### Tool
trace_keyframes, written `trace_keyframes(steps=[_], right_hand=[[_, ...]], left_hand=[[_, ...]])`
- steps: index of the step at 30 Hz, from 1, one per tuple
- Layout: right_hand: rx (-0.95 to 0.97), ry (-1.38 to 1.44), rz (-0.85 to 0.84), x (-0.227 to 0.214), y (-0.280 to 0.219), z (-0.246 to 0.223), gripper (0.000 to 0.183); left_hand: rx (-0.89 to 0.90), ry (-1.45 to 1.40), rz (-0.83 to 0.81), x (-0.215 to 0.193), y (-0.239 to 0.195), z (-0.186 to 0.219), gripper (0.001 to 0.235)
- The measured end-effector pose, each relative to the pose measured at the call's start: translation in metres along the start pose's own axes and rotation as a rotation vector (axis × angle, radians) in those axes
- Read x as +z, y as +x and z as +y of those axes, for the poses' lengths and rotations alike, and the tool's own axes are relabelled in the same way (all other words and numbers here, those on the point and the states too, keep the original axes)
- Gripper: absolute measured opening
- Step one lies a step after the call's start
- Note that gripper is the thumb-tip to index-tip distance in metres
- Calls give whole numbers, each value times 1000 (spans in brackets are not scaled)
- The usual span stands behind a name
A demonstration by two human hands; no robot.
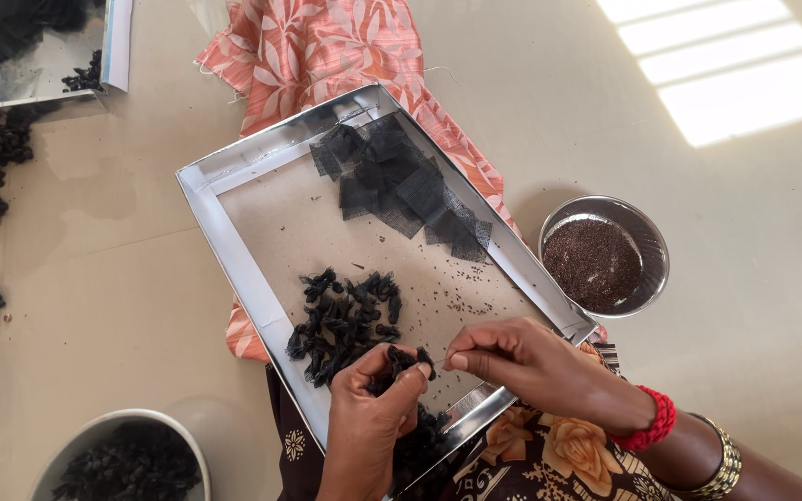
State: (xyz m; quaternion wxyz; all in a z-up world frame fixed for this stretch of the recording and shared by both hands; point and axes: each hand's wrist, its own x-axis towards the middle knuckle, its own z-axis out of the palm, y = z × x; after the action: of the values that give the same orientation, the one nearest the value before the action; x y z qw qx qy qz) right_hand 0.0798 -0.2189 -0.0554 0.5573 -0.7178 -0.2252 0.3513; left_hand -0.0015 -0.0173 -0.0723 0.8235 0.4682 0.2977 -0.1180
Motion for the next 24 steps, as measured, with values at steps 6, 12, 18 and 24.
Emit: trace_keyframes(steps=[6,12,18,24], right_hand=[[-133,29,-158,12,-13,-4,19],[31,-480,-1,19,3,5,7],[-359,-555,223,-2,12,20,13],[4,-298,123,-19,-1,-13,18]], left_hand=[[116,273,81,14,-6,13,16],[-164,-177,-128,8,-5,-7,16],[-88,-212,-96,4,-2,-12,13],[-10,-111,-121,5,-2,-11,11]])
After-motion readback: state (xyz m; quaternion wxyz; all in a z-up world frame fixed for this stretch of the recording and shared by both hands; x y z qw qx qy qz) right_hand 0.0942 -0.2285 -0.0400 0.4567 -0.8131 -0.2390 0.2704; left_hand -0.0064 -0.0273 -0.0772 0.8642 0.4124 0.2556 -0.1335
